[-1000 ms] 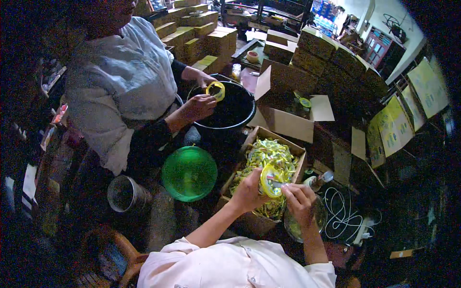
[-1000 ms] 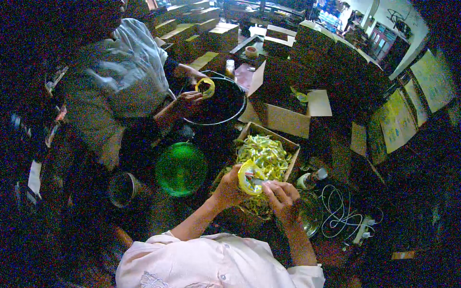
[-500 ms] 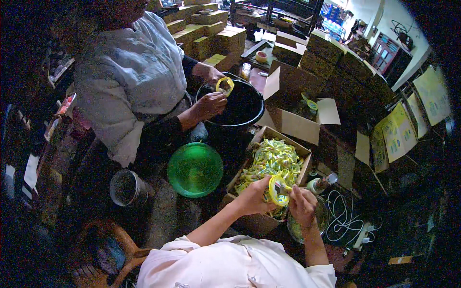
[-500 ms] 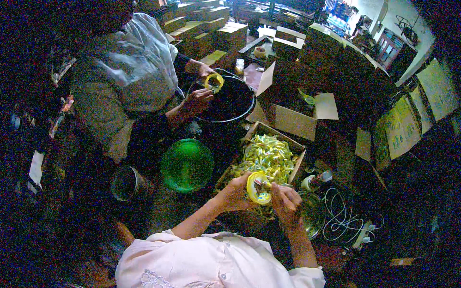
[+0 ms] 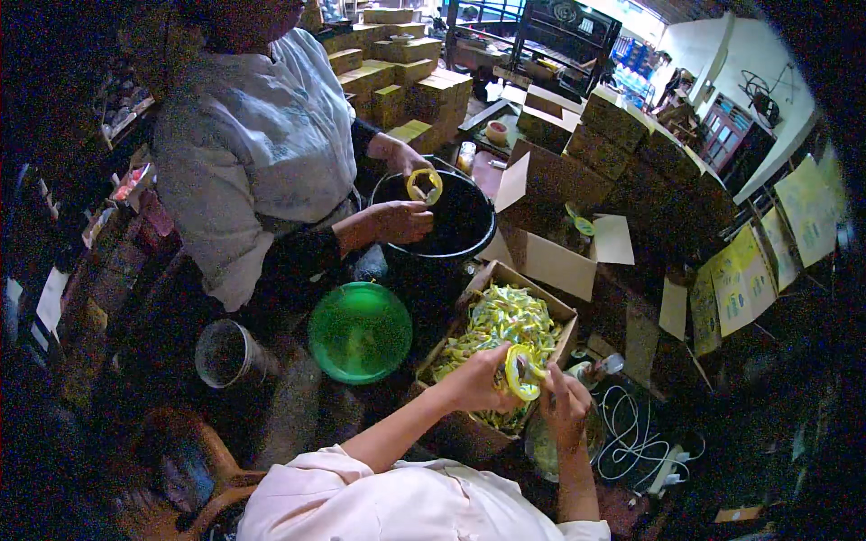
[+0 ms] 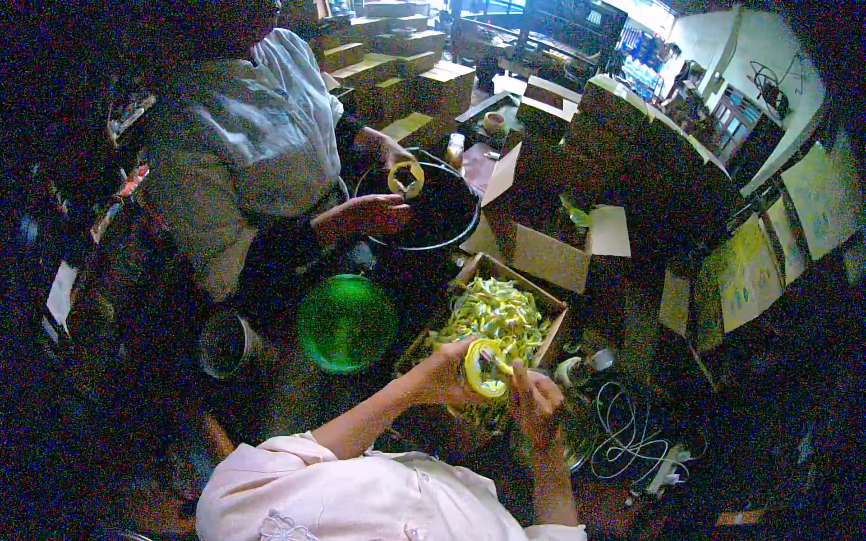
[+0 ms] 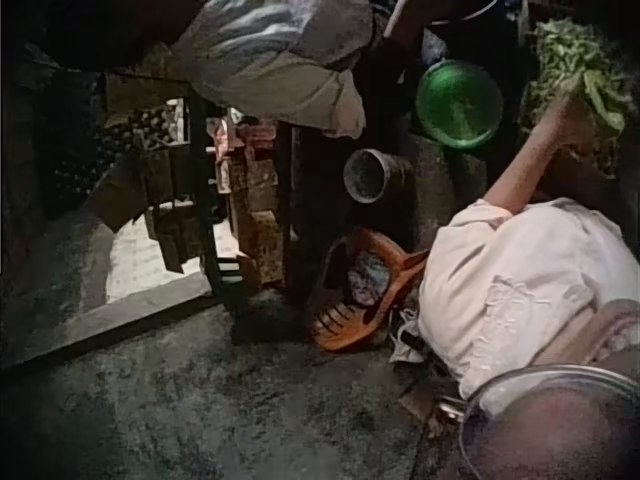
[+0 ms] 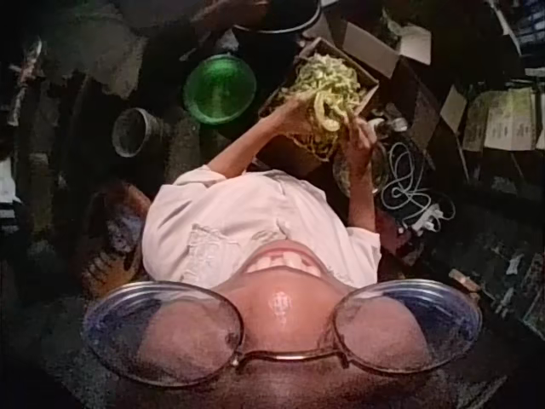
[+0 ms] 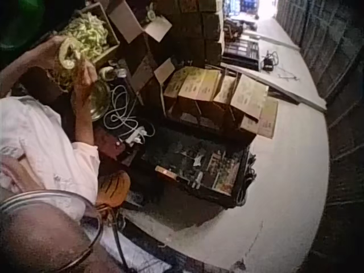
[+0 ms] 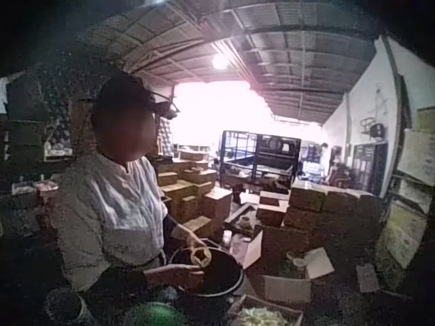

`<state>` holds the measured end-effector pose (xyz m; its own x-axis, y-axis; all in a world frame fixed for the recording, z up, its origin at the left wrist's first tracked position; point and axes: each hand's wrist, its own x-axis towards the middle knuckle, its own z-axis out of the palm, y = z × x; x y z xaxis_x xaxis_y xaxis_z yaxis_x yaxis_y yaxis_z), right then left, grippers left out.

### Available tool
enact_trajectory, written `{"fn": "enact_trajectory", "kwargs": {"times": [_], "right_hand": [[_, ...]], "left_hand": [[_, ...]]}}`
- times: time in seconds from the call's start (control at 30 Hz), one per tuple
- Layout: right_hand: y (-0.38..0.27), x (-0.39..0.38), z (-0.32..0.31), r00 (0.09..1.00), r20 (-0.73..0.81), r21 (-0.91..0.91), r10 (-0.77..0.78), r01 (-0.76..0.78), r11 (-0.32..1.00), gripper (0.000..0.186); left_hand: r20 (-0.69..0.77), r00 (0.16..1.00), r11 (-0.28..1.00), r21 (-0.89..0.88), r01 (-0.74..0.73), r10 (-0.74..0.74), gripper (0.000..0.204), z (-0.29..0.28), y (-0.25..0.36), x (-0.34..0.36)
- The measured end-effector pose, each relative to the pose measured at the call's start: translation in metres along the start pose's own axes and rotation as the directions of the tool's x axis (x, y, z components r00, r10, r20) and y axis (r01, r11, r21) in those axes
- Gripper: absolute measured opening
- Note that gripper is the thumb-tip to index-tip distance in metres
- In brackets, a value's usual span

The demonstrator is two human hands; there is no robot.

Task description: The person puts yellow strips into a glass jar by hand, adds liquid from a bowl, and seals the jar with a yellow lid. They use a small tool to push the strips down and wipe the side of the jar.

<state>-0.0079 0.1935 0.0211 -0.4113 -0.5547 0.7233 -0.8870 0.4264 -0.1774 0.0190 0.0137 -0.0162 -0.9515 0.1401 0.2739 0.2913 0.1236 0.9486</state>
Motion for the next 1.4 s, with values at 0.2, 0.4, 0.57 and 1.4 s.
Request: {"fn": "enact_trajectory", "kwargs": {"times": [0.2, 0.4, 0.57, 1.4], "right_hand": [[0.001, 0.002, -0.003, 1.0, -0.013, -0.054, 0.012, -0.013, 0.998, 0.048], [0.004, 0.005, 0.0, 1.0, 0.005, -0.079, 0.015, -0.015, 0.997, 0.052], [0.008, -0.002, 0.01, 1.0, -0.021, -0.02, 0.004, -0.005, 1.0, 0.048], [0.012, -0.01, 0.007, 0.977, -0.029, -0.086, 0.211, -0.213, 0.973, 0.059]], "left_hand": [[-0.052, 0.993, 0.993, 0.053, -0.105, 0.108, 0.048, 0.003, 0.003, 0.001], [-0.015, 0.983, 0.983, 0.013, -0.181, 0.181, 0.046, 0.006, 0.008, 0.008], [0.106, 0.992, 0.995, -0.076, -0.064, 0.072, 0.053, -0.002, 0.004, 0.007], [-0.136, 0.987, 0.931, 0.363, -0.028, 0.083, 0.048, 0.027, 0.0, 0.024]]}}
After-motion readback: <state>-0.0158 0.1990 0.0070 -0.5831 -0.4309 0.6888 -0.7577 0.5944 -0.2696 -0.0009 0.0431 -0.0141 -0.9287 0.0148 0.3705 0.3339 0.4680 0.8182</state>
